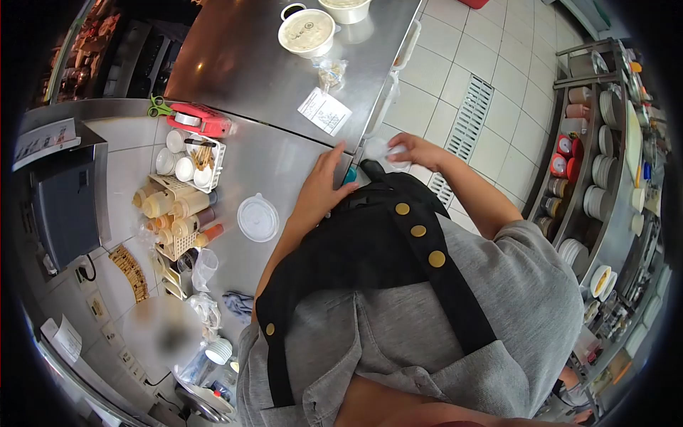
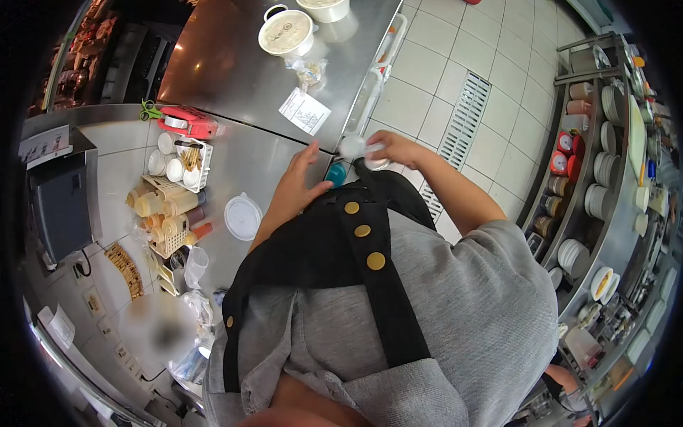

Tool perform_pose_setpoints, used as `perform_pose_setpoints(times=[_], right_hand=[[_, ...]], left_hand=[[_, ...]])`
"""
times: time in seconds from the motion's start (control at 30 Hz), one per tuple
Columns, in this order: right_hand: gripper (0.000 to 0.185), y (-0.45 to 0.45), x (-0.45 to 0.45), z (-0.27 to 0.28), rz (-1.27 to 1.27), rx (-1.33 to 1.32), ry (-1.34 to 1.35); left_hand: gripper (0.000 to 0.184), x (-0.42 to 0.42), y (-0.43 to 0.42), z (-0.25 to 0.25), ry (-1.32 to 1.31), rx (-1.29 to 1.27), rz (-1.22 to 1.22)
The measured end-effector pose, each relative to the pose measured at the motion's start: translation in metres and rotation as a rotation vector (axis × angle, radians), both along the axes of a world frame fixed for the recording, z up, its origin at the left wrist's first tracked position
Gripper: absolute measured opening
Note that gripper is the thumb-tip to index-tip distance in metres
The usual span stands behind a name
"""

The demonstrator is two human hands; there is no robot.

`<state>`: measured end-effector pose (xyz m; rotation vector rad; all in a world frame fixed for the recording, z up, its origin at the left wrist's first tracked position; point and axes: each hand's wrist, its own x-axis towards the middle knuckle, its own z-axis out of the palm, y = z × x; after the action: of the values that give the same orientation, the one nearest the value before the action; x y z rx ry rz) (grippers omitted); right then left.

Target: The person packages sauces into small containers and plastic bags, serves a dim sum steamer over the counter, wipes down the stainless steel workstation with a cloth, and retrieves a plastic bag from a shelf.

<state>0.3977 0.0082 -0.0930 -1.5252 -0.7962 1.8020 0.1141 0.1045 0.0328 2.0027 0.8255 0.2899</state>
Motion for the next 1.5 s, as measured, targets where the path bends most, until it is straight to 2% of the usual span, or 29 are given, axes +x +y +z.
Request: perform_pose_setpoints(times=[0.03,0.07,0.1,0.13,0.2,0.3,0.37,0.47,0.5,0.57,0.63,0.7,0.83,0.9,0.93,1.07,1.13,1.17,1.23,1.27,1.3,1.37,1.43,1.47,1.5], right_hand=[[0.052,-0.005,0.013,-0.010,-0.055,-0.019,-0.181],[0.056,-0.006,0.017,-0.018,-0.173,-0.068,-0.344],[0.060,-0.005,0.022,-0.030,-0.289,-0.115,-0.507],[0.060,0.001,0.021,-0.045,-0.284,-0.114,-0.504],[0.067,0.026,0.014,-0.083,-0.511,0.155,-0.815],[0.071,0.074,-0.007,-0.100,-0.615,0.293,-0.834],[0.072,0.095,-0.024,-0.102,-0.573,0.317,-0.770],[0.066,0.114,-0.040,-0.097,-0.228,0.349,-1.025],[0.066,0.115,-0.039,-0.099,-0.202,0.360,-1.021],[0.061,0.118,-0.030,-0.098,-0.090,0.467,-1.272],[0.059,0.116,-0.022,-0.093,-0.142,0.456,-1.222],[0.065,0.115,-0.010,-0.095,-0.324,0.483,-1.254],[0.066,0.120,0.000,-0.112,-0.402,0.544,-1.259],[0.065,0.121,0.004,-0.125,-0.021,0.341,-1.280],[0.064,0.120,0.007,-0.132,0.090,0.370,-1.257],[0.064,0.112,0.008,-0.128,0.230,0.371,-1.346],[0.057,0.112,0.010,-0.098,0.071,0.439,-1.437],[0.057,0.111,0.014,-0.089,0.075,0.441,-1.441],[0.050,0.110,0.024,-0.072,-0.327,0.572,-1.241],[0.036,0.112,0.023,-0.055,-0.393,0.753,-1.311],[0.036,0.118,0.023,-0.044,-0.389,0.750,-1.311],[0.029,0.133,0.025,-0.019,0.023,1.064,-0.928],[0.037,0.148,0.004,0.026,0.230,1.224,-0.863],[0.037,0.159,-0.001,0.031,0.387,1.208,-0.849],[0.037,0.168,-0.008,0.037,0.383,1.207,-0.854]], left_hand=[[0.071,-0.001,-0.001,-0.005,-0.052,-0.113,0.006],[0.071,-0.004,-0.001,-0.007,-0.048,-0.116,0.005],[0.061,-0.009,0.001,-0.007,0.016,-0.106,0.005],[0.051,-0.013,0.003,-0.007,0.080,-0.097,0.008],[0.047,-0.021,0.002,-0.002,0.132,-0.066,0.012],[0.044,-0.033,-0.005,-0.002,0.194,-0.053,0.054],[0.044,-0.043,-0.011,-0.005,0.198,-0.068,0.100],[0.042,-0.056,-0.024,-0.011,0.229,-0.107,0.163],[0.041,-0.061,-0.029,-0.012,0.231,-0.103,0.206],[0.041,-0.073,-0.039,-0.017,0.225,-0.105,0.275],[0.040,-0.087,-0.049,-0.024,0.220,-0.023,0.340],[0.040,-0.097,-0.059,-0.025,0.232,-0.015,0.380],[0.040,-0.111,-0.078,-0.032,0.218,-0.024,0.449],[0.040,-0.113,-0.086,-0.032,0.221,-0.051,0.485],[0.039,-0.113,-0.088,-0.032,0.230,-0.076,0.507],[0.039,-0.108,-0.089,-0.026,0.262,-0.074,0.522],[0.041,-0.105,-0.082,-0.025,0.278,-0.050,0.498],[0.041,-0.103,-0.079,-0.026,0.274,-0.052,0.501],[0.041,-0.099,-0.069,-0.029,0.253,0.073,0.488],[0.041,-0.095,-0.063,-0.030,0.251,0.069,0.489],[0.043,-0.090,-0.056,-0.031,0.242,0.071,0.496],[0.044,-0.079,-0.040,-0.034,0.229,0.075,0.501],[0.053,-0.068,-0.025,-0.034,0.241,-0.008,0.551],[0.053,-0.062,-0.018,-0.031,0.237,-0.008,0.546],[0.058,-0.058,-0.011,-0.026,0.246,-0.046,0.555]])
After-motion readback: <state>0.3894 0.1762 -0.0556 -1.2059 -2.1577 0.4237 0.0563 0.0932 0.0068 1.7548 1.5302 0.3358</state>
